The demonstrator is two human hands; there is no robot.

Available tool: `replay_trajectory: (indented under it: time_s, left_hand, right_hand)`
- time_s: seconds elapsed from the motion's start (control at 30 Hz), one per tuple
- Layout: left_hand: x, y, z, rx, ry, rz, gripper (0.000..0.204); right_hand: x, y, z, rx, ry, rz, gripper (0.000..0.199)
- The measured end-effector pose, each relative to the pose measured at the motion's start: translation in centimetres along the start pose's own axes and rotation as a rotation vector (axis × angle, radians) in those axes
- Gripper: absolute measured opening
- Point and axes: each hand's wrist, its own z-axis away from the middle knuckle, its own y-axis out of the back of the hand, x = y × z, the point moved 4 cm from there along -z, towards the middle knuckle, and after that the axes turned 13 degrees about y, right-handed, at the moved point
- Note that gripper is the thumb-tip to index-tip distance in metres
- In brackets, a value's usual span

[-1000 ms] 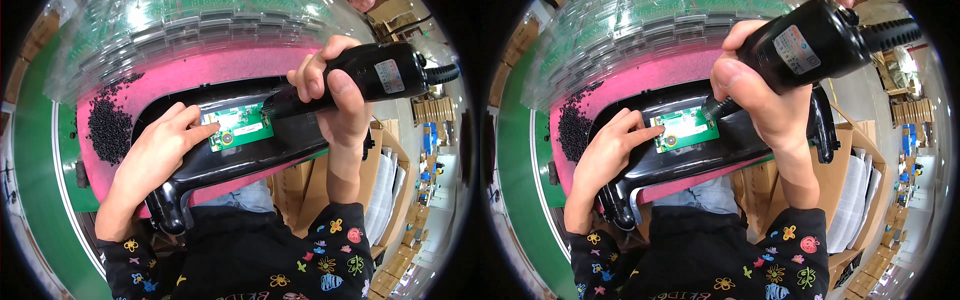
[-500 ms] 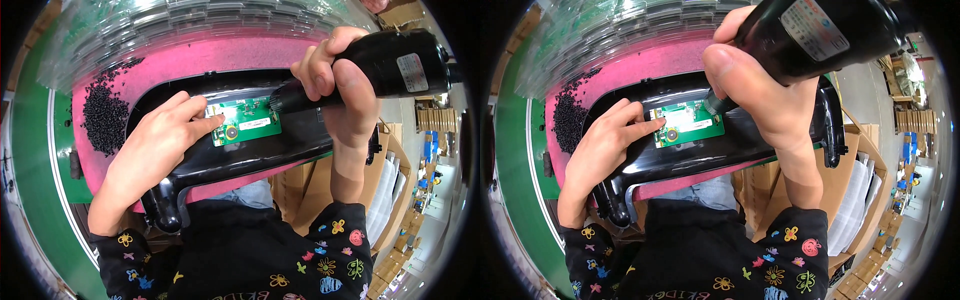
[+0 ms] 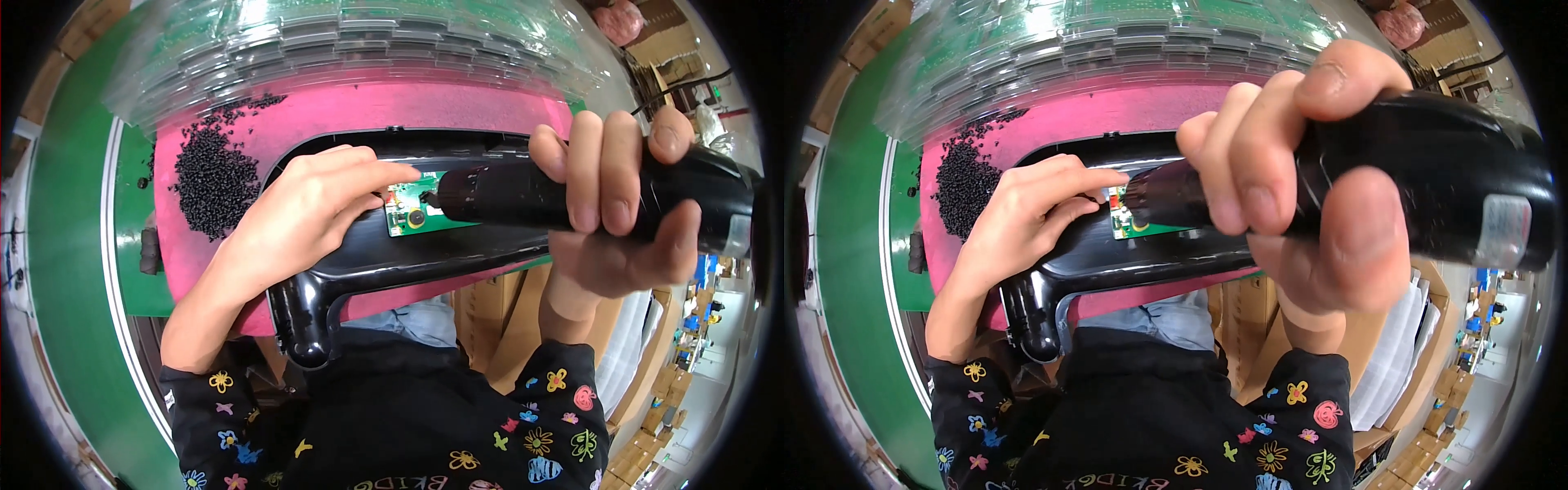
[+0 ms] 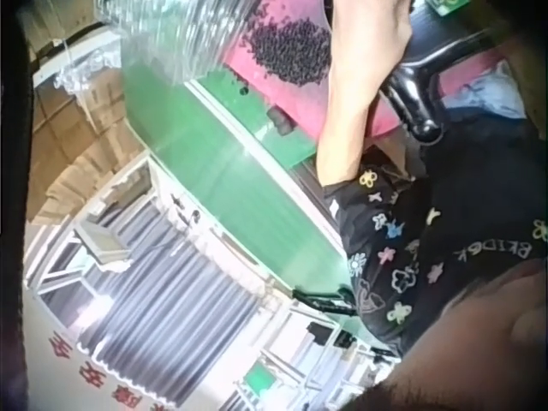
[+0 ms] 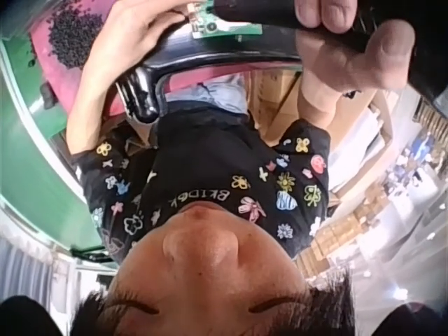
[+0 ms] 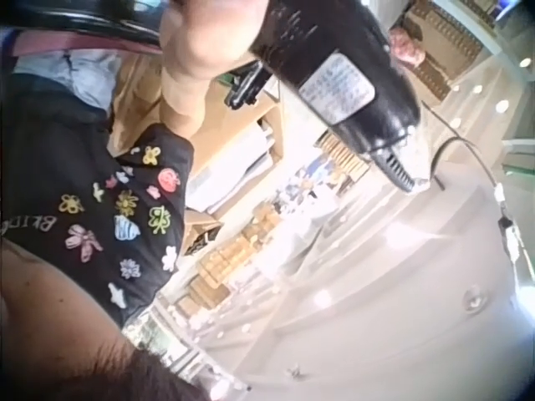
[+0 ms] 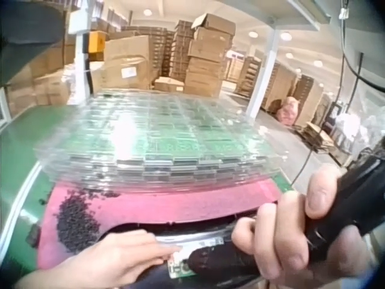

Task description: Assembling circuit boards into plastic housings using an electric screwdriver.

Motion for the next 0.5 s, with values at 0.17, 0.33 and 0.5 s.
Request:
replay_trajectory:
  time_s: [0.17,0.33,0.5]
  left_hand:
    - [-0.1,0.5,0.1,-0.025,0.033,0.151,0.042]
    - [-0.2,0.5,0.4,-0.012,0.026,0.158,0.044]
    - [-0.2,0.6,0.4,-0.017,0.032,0.161,0.044]
  right_hand:
    - [0.9,-1.5,-0.4,-0.075,0.025,0.001,0.039]
    - [2.0,-2.3,0.2,-0.017,-0.023,0.051,0.039]
    - [1.9,-2.4,0.4,0.016,-0.028,0.106,0.038]
